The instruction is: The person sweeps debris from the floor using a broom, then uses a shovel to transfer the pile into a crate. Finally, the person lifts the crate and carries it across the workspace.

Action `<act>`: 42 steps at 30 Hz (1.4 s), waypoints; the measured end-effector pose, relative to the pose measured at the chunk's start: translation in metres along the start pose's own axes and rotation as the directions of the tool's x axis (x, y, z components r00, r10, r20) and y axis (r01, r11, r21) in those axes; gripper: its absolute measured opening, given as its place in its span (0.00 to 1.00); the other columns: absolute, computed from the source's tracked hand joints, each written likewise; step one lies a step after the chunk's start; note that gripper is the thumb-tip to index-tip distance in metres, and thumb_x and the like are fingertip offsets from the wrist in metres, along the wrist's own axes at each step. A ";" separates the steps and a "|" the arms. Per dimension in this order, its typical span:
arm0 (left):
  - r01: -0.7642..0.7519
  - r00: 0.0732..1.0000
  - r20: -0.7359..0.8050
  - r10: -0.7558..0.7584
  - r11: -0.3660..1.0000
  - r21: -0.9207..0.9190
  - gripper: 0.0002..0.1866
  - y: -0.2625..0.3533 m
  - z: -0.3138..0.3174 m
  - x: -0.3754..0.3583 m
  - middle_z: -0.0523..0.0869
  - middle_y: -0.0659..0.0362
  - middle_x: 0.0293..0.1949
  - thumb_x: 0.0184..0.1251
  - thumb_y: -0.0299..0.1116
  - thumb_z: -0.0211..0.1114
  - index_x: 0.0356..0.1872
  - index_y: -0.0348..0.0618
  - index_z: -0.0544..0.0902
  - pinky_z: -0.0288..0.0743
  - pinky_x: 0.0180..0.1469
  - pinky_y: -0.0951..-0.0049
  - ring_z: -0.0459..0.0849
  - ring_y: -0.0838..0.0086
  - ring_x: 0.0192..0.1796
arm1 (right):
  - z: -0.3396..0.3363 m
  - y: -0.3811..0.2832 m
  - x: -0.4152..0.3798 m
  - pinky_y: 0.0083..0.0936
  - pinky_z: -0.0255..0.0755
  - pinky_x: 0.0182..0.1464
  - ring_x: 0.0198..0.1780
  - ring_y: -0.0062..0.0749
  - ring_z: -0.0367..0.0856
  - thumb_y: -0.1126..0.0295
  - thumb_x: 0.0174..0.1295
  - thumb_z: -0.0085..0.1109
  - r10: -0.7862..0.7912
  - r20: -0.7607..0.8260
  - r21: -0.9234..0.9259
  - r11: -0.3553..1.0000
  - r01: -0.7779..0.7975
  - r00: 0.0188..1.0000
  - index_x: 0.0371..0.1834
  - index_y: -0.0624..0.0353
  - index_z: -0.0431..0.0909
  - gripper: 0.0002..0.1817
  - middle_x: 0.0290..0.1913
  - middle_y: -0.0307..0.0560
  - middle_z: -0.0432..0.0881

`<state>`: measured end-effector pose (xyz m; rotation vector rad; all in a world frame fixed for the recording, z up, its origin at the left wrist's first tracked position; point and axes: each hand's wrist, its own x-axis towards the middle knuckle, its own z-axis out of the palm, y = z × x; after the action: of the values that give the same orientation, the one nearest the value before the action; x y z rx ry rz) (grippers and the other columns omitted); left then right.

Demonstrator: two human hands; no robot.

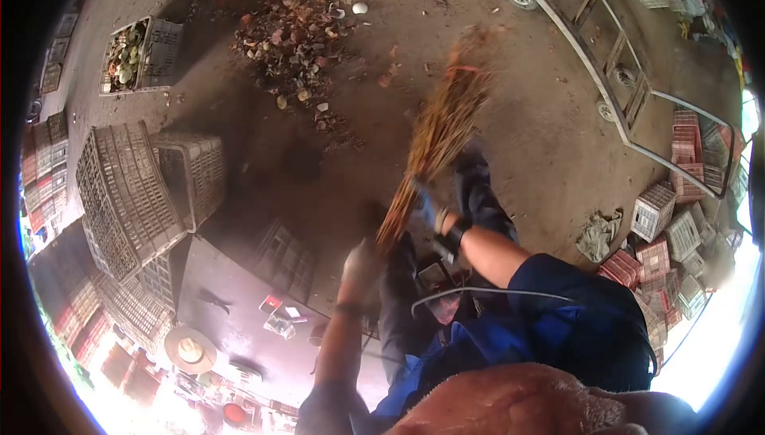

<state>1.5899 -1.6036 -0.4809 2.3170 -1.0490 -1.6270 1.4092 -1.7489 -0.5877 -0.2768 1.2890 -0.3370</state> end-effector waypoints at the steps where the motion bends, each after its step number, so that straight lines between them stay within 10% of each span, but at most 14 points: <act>1: -0.013 1.000 0.005 0.014 0.999 -0.052 0.17 0.033 0.006 0.040 0.87 0.42 0.40 0.55 0.36 0.68 0.43 0.38 0.81 0.78 0.49 0.55 0.85 0.48 0.49 | -0.021 -0.031 0.034 0.48 0.78 0.45 0.45 0.42 0.83 0.50 0.64 0.63 0.031 -0.024 0.150 0.988 -0.027 0.999 0.63 0.44 0.72 0.26 0.51 0.47 0.81; 3: -0.071 0.997 0.006 0.071 0.997 -0.044 0.17 0.084 0.044 0.117 0.87 0.42 0.40 0.56 0.37 0.68 0.44 0.38 0.82 0.78 0.48 0.53 0.84 0.45 0.49 | -0.053 -0.081 0.104 0.53 0.82 0.37 0.40 0.47 0.85 0.46 0.61 0.65 0.149 -0.092 0.399 0.911 -0.100 0.985 0.61 0.43 0.72 0.28 0.48 0.53 0.80; 5: 0.143 0.982 -0.114 -0.153 0.986 -0.090 0.18 0.136 0.090 0.146 0.87 0.40 0.40 0.58 0.38 0.69 0.44 0.36 0.81 0.78 0.46 0.55 0.86 0.48 0.48 | -0.068 -0.129 0.157 0.51 0.83 0.35 0.32 0.43 0.83 0.54 0.62 0.66 0.135 0.112 0.238 0.958 -0.159 0.984 0.61 0.50 0.69 0.27 0.28 0.46 0.78; 8: 0.358 0.934 0.098 -0.345 0.877 -0.321 0.27 0.177 0.126 0.129 0.85 0.43 0.49 0.49 0.34 0.74 0.51 0.35 0.77 0.78 0.50 0.56 0.85 0.51 0.52 | -0.037 -0.186 0.103 0.51 0.83 0.37 0.30 0.38 0.81 0.54 0.61 0.65 0.186 -0.101 -0.193 0.960 -0.203 0.977 0.59 0.55 0.69 0.28 0.29 0.48 0.77; 11: 0.223 0.974 0.191 -0.123 0.678 -0.701 0.22 0.215 0.160 0.074 0.86 0.54 0.46 0.57 0.34 0.73 0.50 0.36 0.78 0.80 0.46 0.66 0.85 0.68 0.46 | -0.066 -0.176 0.100 0.43 0.82 0.28 0.34 0.35 0.83 0.55 0.60 0.68 -0.199 0.024 -0.519 0.835 0.182 0.980 0.63 0.56 0.68 0.31 0.33 0.47 0.79; 15: 0.263 0.917 0.359 0.176 0.411 -0.873 0.20 0.268 0.129 0.053 0.85 0.58 0.45 0.62 0.30 0.69 0.55 0.37 0.77 0.79 0.47 0.71 0.84 0.73 0.42 | -0.076 -0.287 0.018 0.37 0.78 0.22 0.26 0.35 0.81 0.53 0.60 0.68 -0.014 0.020 -0.287 0.958 0.019 1.000 0.66 0.54 0.63 0.35 0.34 0.49 0.80; 18: 0.340 0.914 0.399 0.072 0.399 -0.851 0.14 0.317 0.040 0.063 0.85 0.53 0.48 0.66 0.21 0.59 0.52 0.35 0.78 0.82 0.39 0.73 0.84 0.74 0.39 | -0.107 -0.348 0.033 0.34 0.76 0.19 0.18 0.35 0.78 0.46 0.61 0.64 -0.019 -0.037 -0.170 0.985 0.012 0.999 0.55 0.54 0.72 0.28 0.24 0.45 0.76; 24: -0.206 0.976 -0.211 0.051 0.520 -0.829 0.15 0.339 -0.058 0.149 0.85 0.55 0.38 0.64 0.25 0.65 0.51 0.34 0.79 0.80 0.39 0.70 0.85 0.69 0.38 | -0.115 -0.454 0.173 0.44 0.76 0.16 0.22 0.43 0.80 0.43 0.63 0.59 0.028 -0.027 -0.012 1.000 -0.028 0.999 0.50 0.45 0.72 0.23 0.32 0.51 0.79; 26: -0.338 0.935 -0.353 0.038 0.397 -0.853 0.15 0.396 -0.126 0.163 0.86 0.54 0.37 0.64 0.27 0.65 0.51 0.34 0.79 0.80 0.38 0.70 0.86 0.68 0.39 | -0.131 -0.438 0.231 0.45 0.81 0.27 0.31 0.44 0.84 0.47 0.61 0.63 0.135 0.133 -0.339 0.937 -0.083 0.982 0.51 0.52 0.75 0.24 0.37 0.50 0.82; 28: -0.630 0.753 -0.611 0.244 0.535 -0.563 0.18 0.420 -0.194 0.188 0.87 0.52 0.39 0.64 0.29 0.65 0.53 0.34 0.78 0.81 0.40 0.69 0.87 0.67 0.40 | -0.097 -0.456 0.195 0.42 0.80 0.34 0.36 0.43 0.83 0.52 0.61 0.65 0.170 0.119 -0.605 0.794 -0.064 0.978 0.60 0.54 0.69 0.29 0.42 0.49 0.81; 30: -0.722 0.690 -0.681 0.243 0.176 -0.669 0.27 0.480 -0.273 0.169 0.84 0.51 0.50 0.66 0.23 0.65 0.67 0.37 0.72 0.82 0.43 0.72 0.85 0.67 0.46 | -0.070 -0.490 0.144 0.40 0.80 0.40 0.42 0.42 0.82 0.57 0.61 0.67 0.208 0.095 -0.740 0.669 -0.071 0.973 0.68 0.55 0.63 0.35 0.47 0.48 0.81; 31: -0.893 0.435 -0.816 0.381 0.065 -0.445 0.29 0.488 -0.307 0.177 0.82 0.49 0.55 0.67 0.24 0.66 0.69 0.38 0.69 0.82 0.45 0.70 0.86 0.64 0.48 | -0.060 -0.504 0.124 0.39 0.79 0.44 0.45 0.41 0.81 0.59 0.60 0.68 0.218 0.089 -0.758 0.648 -0.076 0.972 0.72 0.56 0.60 0.39 0.50 0.47 0.81; 36: -0.993 -0.096 -0.777 0.623 -0.009 0.115 0.36 0.569 -0.469 0.151 0.81 0.38 0.57 0.72 0.41 0.59 0.73 0.31 0.58 0.83 0.48 0.67 0.87 0.56 0.47 | -0.133 -0.520 0.149 0.29 0.80 0.34 0.44 0.33 0.80 0.63 0.60 0.70 -0.171 0.206 -0.657 0.706 0.265 0.964 0.77 0.54 0.57 0.43 0.55 0.42 0.79; 42: -0.988 0.034 -0.920 0.390 0.155 0.029 0.33 0.555 -0.438 0.168 0.81 0.40 0.56 0.72 0.41 0.59 0.71 0.31 0.61 0.82 0.50 0.67 0.87 0.57 0.47 | -0.134 -0.635 0.187 0.36 0.82 0.26 0.34 0.35 0.81 0.61 0.60 0.70 -0.259 -0.107 -0.482 0.858 0.178 0.960 0.68 0.54 0.66 0.34 0.48 0.41 0.80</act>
<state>1.7411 -2.2438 -0.1721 1.0925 -0.9257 -0.2151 1.2681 -2.4076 -0.5443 -0.8295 1.5028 -0.2397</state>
